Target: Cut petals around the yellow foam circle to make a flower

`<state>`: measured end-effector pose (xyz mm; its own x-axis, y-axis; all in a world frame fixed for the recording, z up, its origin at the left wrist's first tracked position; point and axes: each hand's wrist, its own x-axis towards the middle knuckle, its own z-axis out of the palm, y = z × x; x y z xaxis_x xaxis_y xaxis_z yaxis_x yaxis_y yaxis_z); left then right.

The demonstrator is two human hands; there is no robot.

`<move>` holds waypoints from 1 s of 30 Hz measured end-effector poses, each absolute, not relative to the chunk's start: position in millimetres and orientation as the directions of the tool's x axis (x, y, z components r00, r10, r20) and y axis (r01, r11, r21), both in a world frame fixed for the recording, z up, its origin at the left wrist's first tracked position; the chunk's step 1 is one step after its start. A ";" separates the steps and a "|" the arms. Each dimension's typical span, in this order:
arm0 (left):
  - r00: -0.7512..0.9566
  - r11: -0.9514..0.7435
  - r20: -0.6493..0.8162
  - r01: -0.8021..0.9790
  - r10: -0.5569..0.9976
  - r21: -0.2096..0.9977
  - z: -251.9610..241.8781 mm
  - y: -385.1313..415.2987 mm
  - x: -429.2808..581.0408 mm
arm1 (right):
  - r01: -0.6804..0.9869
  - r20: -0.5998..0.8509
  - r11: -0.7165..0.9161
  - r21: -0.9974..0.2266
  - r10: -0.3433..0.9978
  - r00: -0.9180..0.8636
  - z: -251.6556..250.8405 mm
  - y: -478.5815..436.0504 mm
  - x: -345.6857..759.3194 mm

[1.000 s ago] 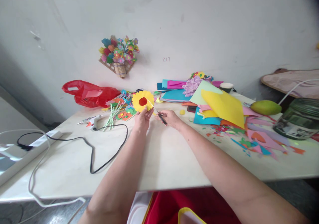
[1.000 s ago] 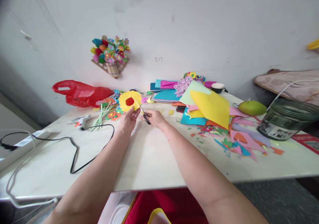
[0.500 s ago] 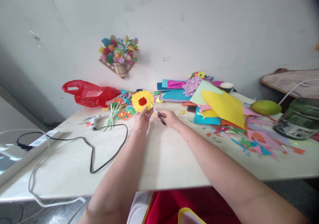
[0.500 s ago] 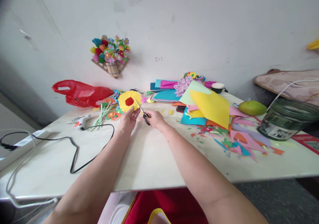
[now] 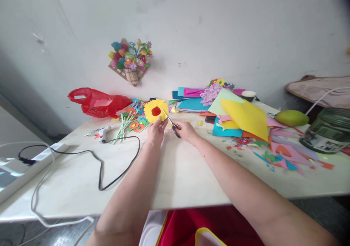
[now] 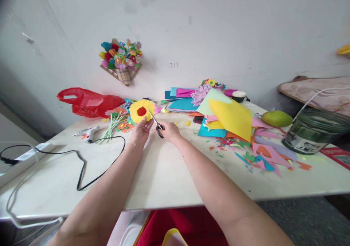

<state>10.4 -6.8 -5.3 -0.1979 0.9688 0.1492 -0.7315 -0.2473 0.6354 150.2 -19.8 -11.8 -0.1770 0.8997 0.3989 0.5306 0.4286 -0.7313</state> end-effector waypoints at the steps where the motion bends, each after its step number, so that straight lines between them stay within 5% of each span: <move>1: -0.196 -0.246 0.149 -0.732 0.969 0.636 -5.3 -6.8 10.4 | 0.529 0.402 0.432 -0.731 0.898 -0.178 -12.0 -20.0 150.0; 19: -0.172 -0.216 0.133 -0.705 0.976 0.676 -4.4 -8.3 10.9 | 0.536 0.417 0.435 -0.723 0.894 -0.163 -12.1 -20.4 146.9; 30: -0.204 -0.244 0.139 -0.699 0.969 0.672 -5.7 -5.5 6.8 | 0.289 0.327 0.375 -0.881 0.923 -0.204 -20.3 -20.9 143.4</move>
<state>6.8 -5.5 -5.7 -0.2038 0.9690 0.1393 -0.6995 -0.2437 0.6718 143.4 -20.9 -20.3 -0.2036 0.9230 0.3266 0.2890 0.3754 -0.8807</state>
